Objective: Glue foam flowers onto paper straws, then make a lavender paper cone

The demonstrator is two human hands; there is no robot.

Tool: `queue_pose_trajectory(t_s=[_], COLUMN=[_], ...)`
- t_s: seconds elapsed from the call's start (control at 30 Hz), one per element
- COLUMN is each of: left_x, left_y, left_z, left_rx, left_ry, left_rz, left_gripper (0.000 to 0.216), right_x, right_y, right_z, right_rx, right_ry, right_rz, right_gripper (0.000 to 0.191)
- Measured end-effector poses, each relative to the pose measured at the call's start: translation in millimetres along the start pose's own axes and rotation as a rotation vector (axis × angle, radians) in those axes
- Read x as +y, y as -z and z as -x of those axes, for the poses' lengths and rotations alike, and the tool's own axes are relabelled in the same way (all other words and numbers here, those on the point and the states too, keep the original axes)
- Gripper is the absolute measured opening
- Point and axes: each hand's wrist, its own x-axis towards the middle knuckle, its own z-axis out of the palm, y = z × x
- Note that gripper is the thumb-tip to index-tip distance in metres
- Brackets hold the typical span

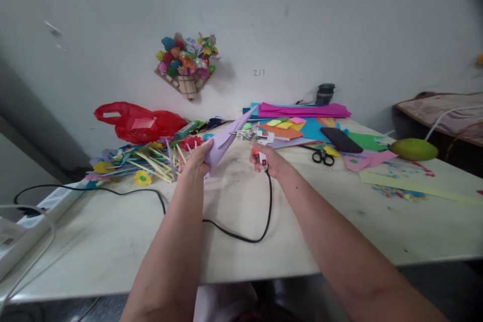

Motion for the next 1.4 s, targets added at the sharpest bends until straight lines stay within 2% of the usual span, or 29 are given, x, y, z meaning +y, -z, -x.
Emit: queue_pose_trajectory(t_s=[0.27,0.5,0.87,1.4], left_x=[-1,1,2,4], left_y=[1,-1,-2,2], left_z=[1,6,9,5], left_rx=[-0.102,-0.13,-0.115,-0.084], left_ry=[-0.02,-0.021,-0.01,-0.048], left_rz=[0.009,0.059,0.086,0.082], left_gripper=[0.022,0.013,0.01,0.014], right_x=[4,6,12,9], right_y=[0,1,1,0], right_z=[-2,-2,-4,4], right_rx=[-0.001,-0.036,-0.131,-0.175], right_ry=[-0.044,-0.068,-0.125,-0.158], right_rz=[-0.075,-0.043,0.041,0.211], right_gripper=[0.033,0.034,0.035,0.032])
